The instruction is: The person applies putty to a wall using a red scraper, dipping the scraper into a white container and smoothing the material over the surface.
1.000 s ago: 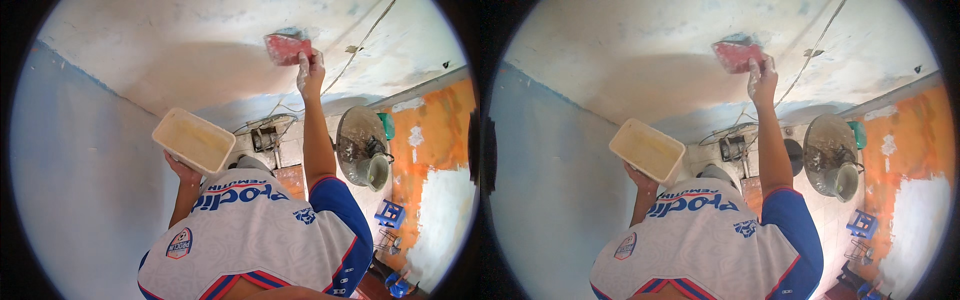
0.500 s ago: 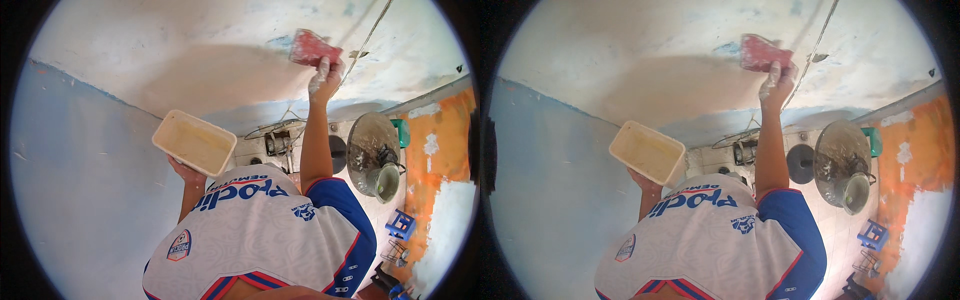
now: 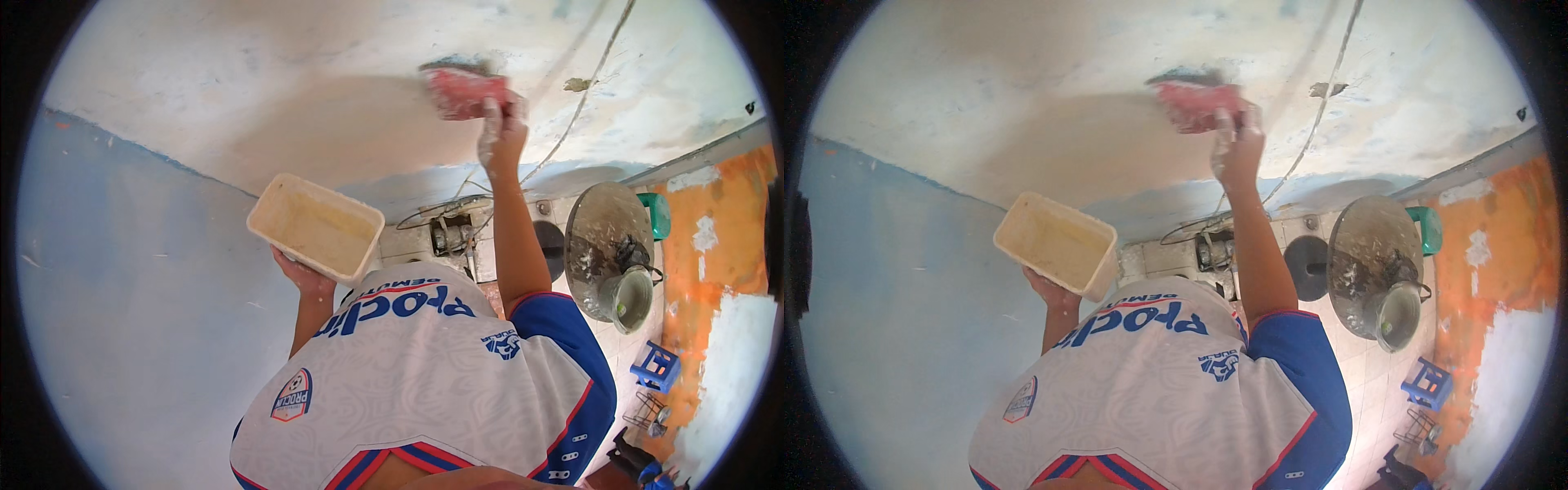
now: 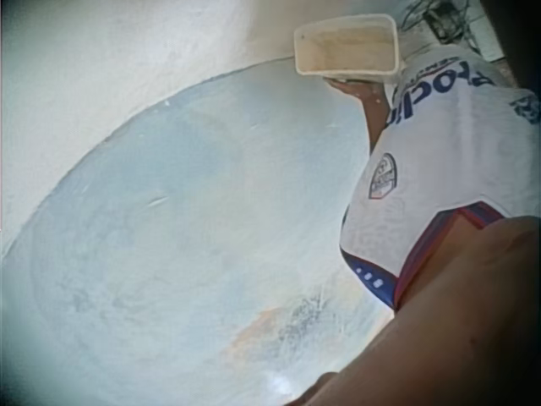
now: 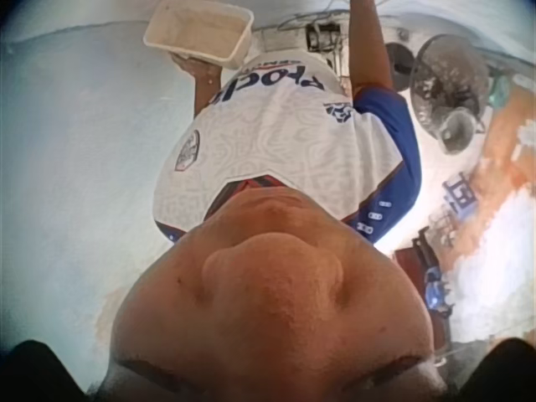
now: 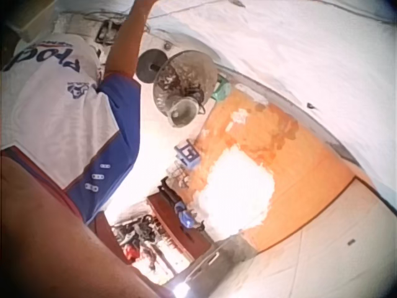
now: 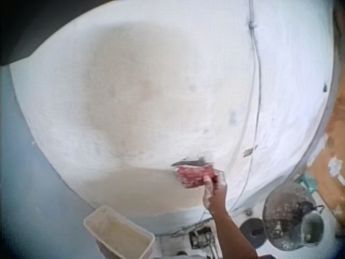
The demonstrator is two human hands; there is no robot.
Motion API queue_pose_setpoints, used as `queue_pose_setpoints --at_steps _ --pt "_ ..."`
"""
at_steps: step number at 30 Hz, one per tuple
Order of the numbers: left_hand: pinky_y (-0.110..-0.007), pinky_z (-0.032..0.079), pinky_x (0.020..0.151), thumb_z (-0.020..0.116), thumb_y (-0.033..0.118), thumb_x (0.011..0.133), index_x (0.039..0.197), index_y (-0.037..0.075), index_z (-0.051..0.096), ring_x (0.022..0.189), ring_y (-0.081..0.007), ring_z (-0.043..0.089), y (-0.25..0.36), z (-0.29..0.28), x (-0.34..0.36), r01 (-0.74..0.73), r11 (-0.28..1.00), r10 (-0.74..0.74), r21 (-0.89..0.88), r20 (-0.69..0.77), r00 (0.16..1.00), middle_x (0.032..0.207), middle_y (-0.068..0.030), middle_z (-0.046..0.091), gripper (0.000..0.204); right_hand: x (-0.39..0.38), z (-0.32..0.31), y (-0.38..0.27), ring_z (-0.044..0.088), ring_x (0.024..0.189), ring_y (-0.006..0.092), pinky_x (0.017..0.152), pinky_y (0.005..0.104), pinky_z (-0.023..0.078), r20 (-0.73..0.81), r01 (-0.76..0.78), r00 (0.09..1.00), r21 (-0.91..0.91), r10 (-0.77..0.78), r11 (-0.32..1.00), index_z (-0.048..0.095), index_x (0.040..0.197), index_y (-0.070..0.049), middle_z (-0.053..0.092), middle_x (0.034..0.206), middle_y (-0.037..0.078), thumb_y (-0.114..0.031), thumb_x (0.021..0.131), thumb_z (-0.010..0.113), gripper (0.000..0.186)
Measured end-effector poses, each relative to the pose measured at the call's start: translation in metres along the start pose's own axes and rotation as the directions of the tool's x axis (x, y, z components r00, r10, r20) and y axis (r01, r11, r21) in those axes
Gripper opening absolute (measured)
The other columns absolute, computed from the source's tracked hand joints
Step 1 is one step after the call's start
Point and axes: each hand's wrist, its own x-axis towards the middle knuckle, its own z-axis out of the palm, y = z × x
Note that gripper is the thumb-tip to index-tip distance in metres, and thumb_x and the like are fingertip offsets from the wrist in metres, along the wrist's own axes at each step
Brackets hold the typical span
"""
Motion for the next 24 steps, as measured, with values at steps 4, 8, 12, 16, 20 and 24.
queue_pose_setpoints --at_steps 4,8,12,16,20,24 --pt "-0.050 0.042 0.113 0.032 0.064 0.102 0.153 0.019 0.041 0.139 -0.0312 0.047 -0.002 -0.001 0.001 -0.017 1.000 0.017 -0.019 0.008 1.000 0.154 -0.0063 0.045 0.069 0.012 -0.002 -0.009 0.057 0.086 0.0100 0.076 0.0256 0.049 -0.180 -0.129 0.972 0.126 0.151 0.984 0.056 0.119 -0.001 0.064 0.101 0.005 -0.015 0.106 0.056 0.020" --pt "-0.049 0.043 0.112 0.032 0.064 0.102 0.153 0.019 0.041 0.139 -0.0310 0.047 -0.003 0.007 0.001 0.006 0.999 -0.004 -0.052 0.044 0.999 0.154 -0.0061 0.046 0.068 0.006 -0.003 -0.002 0.057 0.084 0.0100 0.076 0.0256 0.049 -0.208 -0.061 0.969 0.316 0.132 0.947 0.055 0.118 -0.001 0.063 0.100 0.005 -0.017 0.105 0.058 0.021" --pt "-0.049 0.044 0.112 0.031 0.063 0.103 0.152 0.019 0.042 0.138 -0.0309 0.047 -0.002 0.002 -0.002 -0.013 0.999 0.013 -0.042 0.020 1.000 0.154 -0.0060 0.045 0.068 0.003 0.004 -0.010 0.065 0.090 0.0166 0.083 0.0318 0.052 -0.025 -0.022 0.999 -0.050 0.021 0.998 0.058 0.117 0.002 0.067 0.100 0.011 -0.015 0.104 0.057 0.021" --pt "-0.049 0.043 0.113 0.030 0.063 0.103 0.152 0.019 0.041 0.139 -0.0309 0.047 -0.001 0.001 -0.003 -0.026 0.997 0.028 -0.075 0.020 0.999 0.154 -0.0059 0.045 0.067 0.014 0.000 -0.004 0.067 0.093 0.0187 0.080 0.0329 0.055 -0.312 -0.087 0.933 0.280 0.177 0.956 0.052 0.125 0.004 0.067 0.104 0.011 -0.014 0.106 0.054 0.026" --pt "-0.049 0.042 0.113 0.031 0.063 0.102 0.153 0.019 0.041 0.139 -0.0309 0.047 -0.002 0.001 -0.007 -0.039 0.998 0.039 -0.045 -0.008 0.999 0.154 -0.0060 0.046 0.068 -0.009 0.011 -0.009 0.065 0.095 0.0188 0.081 0.0316 0.054 0.072 -0.016 0.997 0.123 0.007 0.992 0.057 0.123 0.005 0.066 0.110 0.012 -0.017 0.106 0.055 0.027" --pt "-0.049 0.042 0.113 0.031 0.063 0.102 0.153 0.018 0.041 0.139 -0.0313 0.047 -0.003 -0.007 -0.006 -0.055 0.998 0.056 -0.044 0.033 0.998 0.153 -0.0063 0.046 0.068 0.013 0.005 -0.009 0.060 0.091 0.0127 0.083 0.0287 0.052 -0.256 -0.140 0.948 0.194 0.187 0.971 0.055 0.119 0.002 0.063 0.103 0.007 -0.011 0.105 0.055 0.018"
